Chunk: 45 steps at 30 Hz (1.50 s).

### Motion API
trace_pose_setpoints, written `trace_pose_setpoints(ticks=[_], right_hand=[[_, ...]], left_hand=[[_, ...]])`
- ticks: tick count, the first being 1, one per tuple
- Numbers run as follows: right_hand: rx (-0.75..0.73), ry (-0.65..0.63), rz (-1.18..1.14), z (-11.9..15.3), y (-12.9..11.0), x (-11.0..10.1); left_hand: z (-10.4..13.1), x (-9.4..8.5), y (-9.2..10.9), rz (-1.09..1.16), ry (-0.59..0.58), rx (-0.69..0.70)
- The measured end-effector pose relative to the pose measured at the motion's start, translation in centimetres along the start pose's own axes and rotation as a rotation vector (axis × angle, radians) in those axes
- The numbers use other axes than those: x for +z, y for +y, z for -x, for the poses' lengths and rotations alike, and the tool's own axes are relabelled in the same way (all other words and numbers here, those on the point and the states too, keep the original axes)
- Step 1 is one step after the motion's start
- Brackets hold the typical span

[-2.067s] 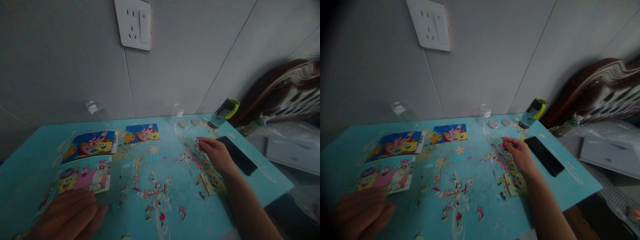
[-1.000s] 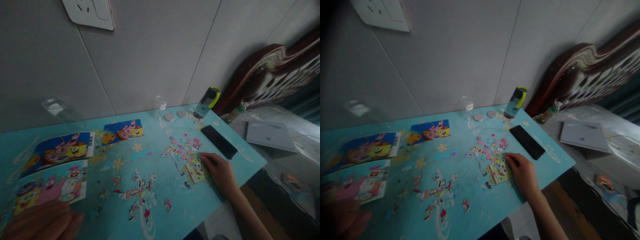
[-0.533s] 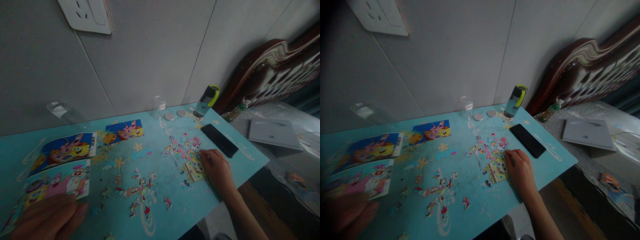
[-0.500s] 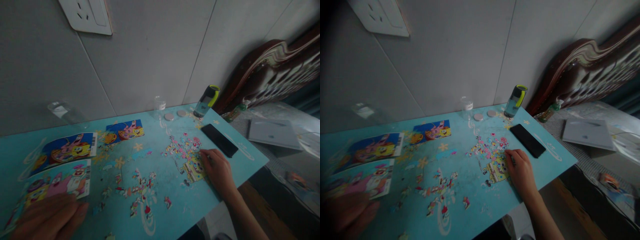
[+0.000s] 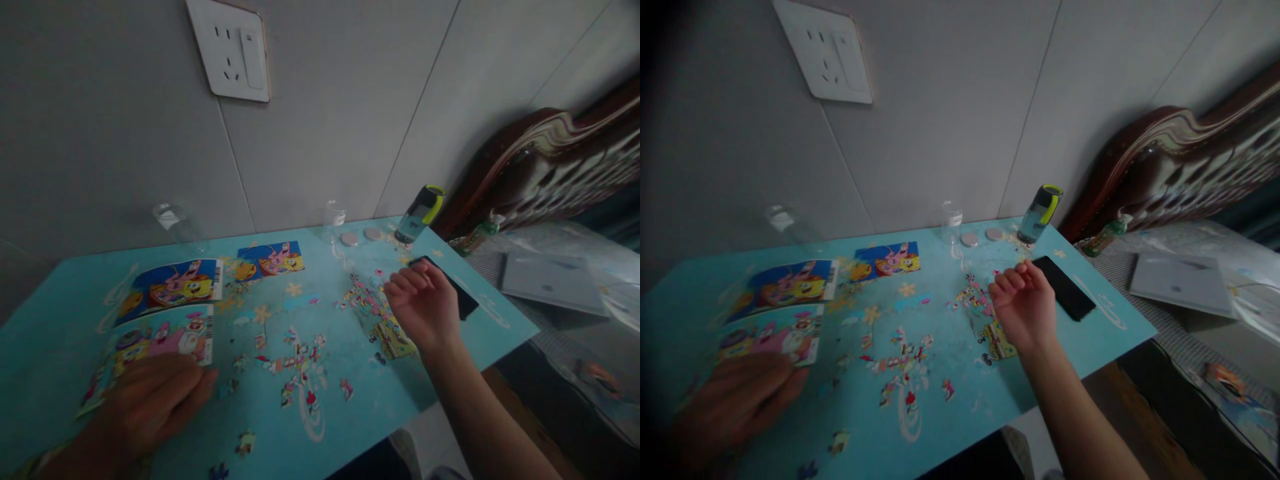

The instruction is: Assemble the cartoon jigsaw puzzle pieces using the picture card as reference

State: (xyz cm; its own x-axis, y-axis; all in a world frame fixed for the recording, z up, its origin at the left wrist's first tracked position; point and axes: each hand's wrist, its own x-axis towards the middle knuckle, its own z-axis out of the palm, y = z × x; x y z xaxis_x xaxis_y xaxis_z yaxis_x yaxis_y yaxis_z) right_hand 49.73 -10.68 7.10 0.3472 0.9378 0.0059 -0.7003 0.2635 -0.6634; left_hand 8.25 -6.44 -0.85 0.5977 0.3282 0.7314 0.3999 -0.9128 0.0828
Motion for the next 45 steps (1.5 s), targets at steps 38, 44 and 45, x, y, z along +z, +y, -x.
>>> trace_pose_setpoints(ticks=[38,44,45], right_hand=[[0.372,-0.449,-0.409,-3.8,8.5,3.5],[0.271,-0.351,-0.355,-4.0,8.4,3.5],[0.253,-0.335,-0.333,-3.9,8.4,3.6]], left_hand=[[-1.6,-1.5,-0.5,-0.113,-0.165,-0.006],[-1.5,-1.7,-0.6,-0.118,-0.179,-0.012],[-1.5,-1.7,-0.7,-0.115,-0.184,-0.012]])
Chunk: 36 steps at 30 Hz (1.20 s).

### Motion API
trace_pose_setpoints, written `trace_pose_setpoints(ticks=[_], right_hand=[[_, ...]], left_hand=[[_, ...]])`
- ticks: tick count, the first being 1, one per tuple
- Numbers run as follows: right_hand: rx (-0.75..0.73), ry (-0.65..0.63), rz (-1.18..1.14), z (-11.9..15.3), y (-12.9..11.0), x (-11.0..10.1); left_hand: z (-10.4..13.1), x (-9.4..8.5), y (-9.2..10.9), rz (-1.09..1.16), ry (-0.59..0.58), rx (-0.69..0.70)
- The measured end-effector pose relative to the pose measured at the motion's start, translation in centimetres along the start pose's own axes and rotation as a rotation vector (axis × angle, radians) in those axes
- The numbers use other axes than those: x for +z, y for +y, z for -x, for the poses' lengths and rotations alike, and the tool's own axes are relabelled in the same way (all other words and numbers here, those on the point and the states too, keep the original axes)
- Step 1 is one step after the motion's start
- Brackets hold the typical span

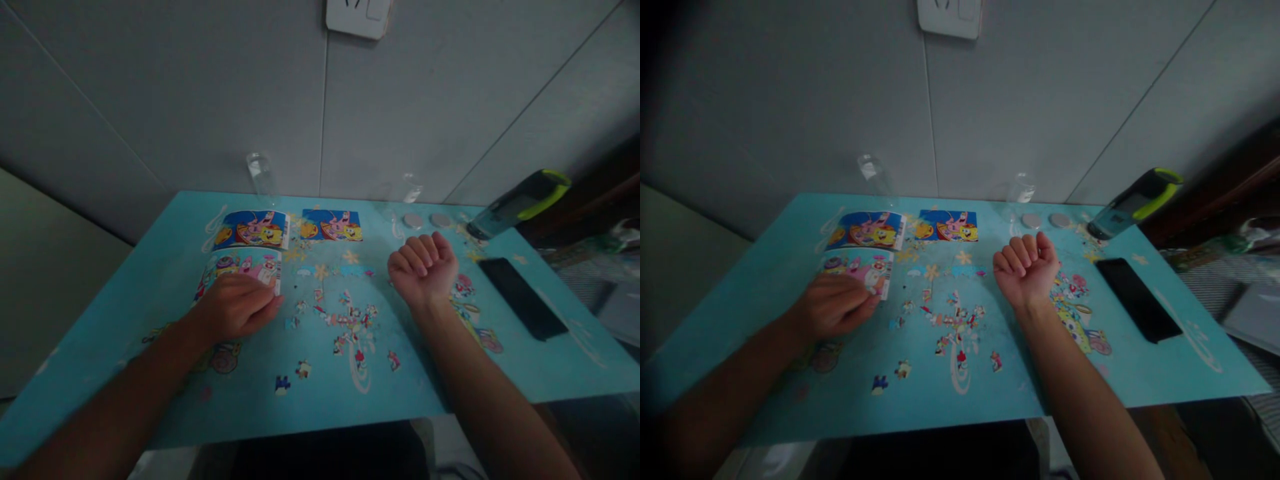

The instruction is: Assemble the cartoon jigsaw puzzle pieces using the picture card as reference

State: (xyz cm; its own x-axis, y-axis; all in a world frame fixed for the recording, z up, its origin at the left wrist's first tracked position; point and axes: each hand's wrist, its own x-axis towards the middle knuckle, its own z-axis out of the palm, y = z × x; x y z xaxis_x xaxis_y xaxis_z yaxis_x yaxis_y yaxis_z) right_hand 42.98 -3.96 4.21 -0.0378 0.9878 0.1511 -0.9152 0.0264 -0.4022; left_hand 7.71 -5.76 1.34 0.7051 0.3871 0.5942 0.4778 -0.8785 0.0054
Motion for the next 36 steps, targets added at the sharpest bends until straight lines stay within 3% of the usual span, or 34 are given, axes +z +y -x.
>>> trace_pose_setpoints(ticks=[12,23,28,36], right_hand=[[-0.302,0.323,0.033,-0.2,-0.1,-0.7],[-0.308,0.399,0.038,-0.1,-0.2,-0.3],[-0.252,0.316,0.096,0.0,-0.3,-0.1],[0.029,0.126,0.181,0.3,-0.2,1.3]], left_hand=[[0.2,0.2,-0.2,0.008,0.007,0.021],[0.4,0.3,-0.2,0.004,-0.004,0.007],[0.3,0.1,-0.1,-0.002,-0.015,-0.007],[0.0,0.1,0.1,-0.018,-0.014,-0.018]])
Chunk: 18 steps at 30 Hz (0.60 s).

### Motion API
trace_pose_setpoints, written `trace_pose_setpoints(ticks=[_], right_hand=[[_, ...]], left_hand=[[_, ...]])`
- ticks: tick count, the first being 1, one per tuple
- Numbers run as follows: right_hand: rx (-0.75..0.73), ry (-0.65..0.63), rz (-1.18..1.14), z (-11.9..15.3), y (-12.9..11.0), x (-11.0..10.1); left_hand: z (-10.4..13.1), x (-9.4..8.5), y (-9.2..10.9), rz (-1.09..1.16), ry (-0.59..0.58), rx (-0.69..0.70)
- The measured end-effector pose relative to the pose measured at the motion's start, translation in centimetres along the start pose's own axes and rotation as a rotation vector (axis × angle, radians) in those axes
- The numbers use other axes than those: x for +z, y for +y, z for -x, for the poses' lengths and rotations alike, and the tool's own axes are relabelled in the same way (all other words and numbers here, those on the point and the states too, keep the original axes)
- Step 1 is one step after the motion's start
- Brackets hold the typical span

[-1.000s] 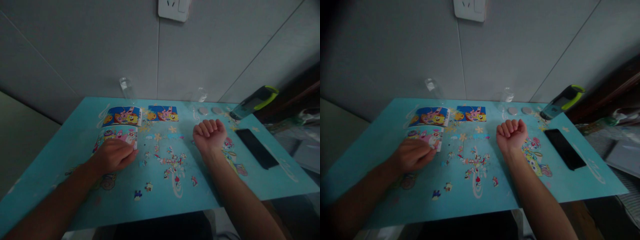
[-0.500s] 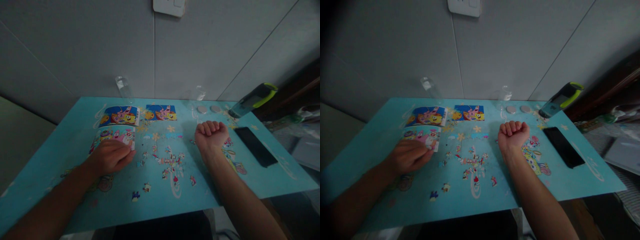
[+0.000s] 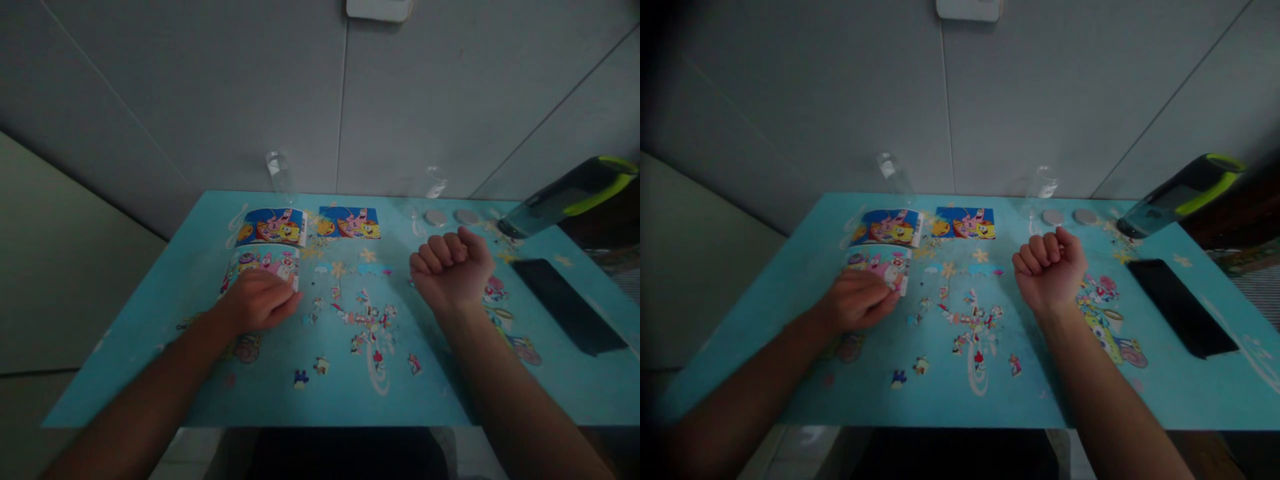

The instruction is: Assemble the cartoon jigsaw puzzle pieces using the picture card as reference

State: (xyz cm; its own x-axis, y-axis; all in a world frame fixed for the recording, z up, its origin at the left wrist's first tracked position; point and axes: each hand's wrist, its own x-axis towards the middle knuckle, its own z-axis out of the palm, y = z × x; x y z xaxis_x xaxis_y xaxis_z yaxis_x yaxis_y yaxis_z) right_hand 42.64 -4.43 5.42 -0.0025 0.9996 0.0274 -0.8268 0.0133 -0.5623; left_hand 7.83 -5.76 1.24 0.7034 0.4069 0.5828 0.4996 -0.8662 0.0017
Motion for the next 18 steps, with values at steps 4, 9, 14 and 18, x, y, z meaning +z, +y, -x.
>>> trace_pose_setpoints(ticks=[4,9,14,18], right_hand=[[0.106,-0.093,-0.028,0.4,0.02,0.33],[0.123,-0.114,-0.036,0.39,-0.05,0.14],[0.129,-0.103,-0.016,0.29,-0.06,0.04],[0.127,-0.071,-0.012,0.33,0.12,0.11]], left_hand=[[-0.25,-0.17,0.14,-0.018,0.006,0.007],[-0.2,-0.13,0.22,-0.035,0.0,-0.01],[-0.1,-0.05,0.18,-0.014,0.001,-0.005],[-0.34,-0.18,0.25,-0.01,-0.001,0.011]])
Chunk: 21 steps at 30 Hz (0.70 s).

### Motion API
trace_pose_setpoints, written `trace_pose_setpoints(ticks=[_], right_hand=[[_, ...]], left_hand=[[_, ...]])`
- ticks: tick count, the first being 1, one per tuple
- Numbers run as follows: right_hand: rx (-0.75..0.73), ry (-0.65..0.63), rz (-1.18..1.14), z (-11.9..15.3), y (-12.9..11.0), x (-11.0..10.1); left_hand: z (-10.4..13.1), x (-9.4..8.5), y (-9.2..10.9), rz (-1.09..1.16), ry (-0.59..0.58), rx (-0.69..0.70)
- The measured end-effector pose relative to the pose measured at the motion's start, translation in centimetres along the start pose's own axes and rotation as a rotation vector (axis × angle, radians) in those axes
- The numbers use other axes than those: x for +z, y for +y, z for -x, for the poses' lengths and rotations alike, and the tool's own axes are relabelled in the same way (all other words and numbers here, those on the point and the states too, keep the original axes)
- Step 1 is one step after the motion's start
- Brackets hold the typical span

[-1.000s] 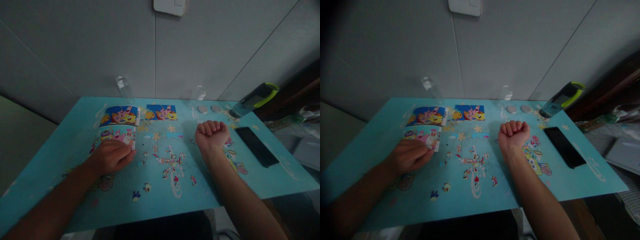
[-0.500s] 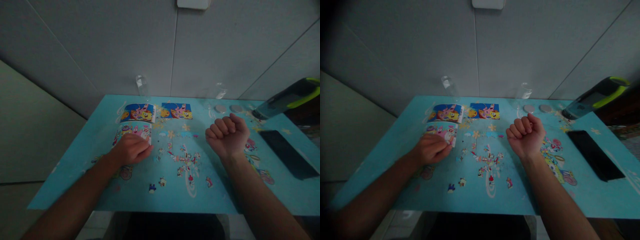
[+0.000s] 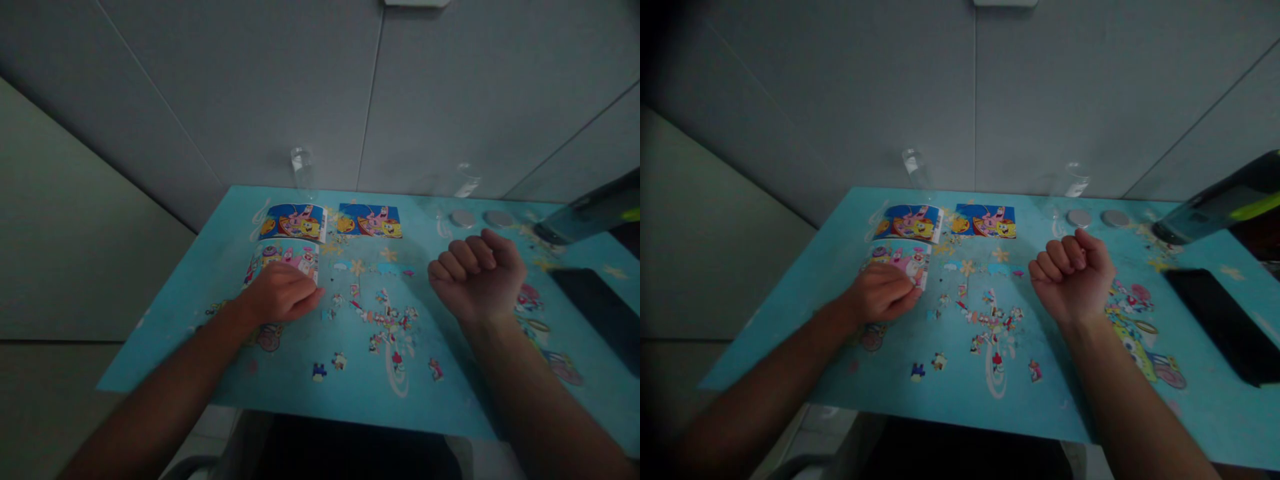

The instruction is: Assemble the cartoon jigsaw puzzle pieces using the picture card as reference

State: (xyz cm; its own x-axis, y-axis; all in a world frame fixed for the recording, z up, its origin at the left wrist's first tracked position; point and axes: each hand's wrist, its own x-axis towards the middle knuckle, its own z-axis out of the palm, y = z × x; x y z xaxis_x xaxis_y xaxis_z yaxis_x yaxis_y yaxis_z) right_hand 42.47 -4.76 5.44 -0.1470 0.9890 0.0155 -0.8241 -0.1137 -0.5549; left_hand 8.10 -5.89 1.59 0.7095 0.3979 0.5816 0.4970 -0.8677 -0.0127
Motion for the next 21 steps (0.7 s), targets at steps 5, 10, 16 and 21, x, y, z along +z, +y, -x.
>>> trace_pose_setpoints(ticks=[5,10,16,21], right_hand=[[-0.018,0.038,0.006,-0.11,-0.03,-0.23],[-0.024,0.075,0.008,-0.13,-0.01,-0.19],[-0.022,0.109,-0.001,-0.12,0.05,-0.11],[0.006,0.122,0.001,-0.2,0.07,-0.19]], left_hand=[[-0.03,0.08,0.05,0.02,-0.004,-0.004],[0.16,0.24,-0.05,0.012,-0.014,-0.001],[0.29,0.29,-0.05,0.014,-0.012,-0.001],[0.33,0.3,-0.06,0.015,-0.011,-0.011]])
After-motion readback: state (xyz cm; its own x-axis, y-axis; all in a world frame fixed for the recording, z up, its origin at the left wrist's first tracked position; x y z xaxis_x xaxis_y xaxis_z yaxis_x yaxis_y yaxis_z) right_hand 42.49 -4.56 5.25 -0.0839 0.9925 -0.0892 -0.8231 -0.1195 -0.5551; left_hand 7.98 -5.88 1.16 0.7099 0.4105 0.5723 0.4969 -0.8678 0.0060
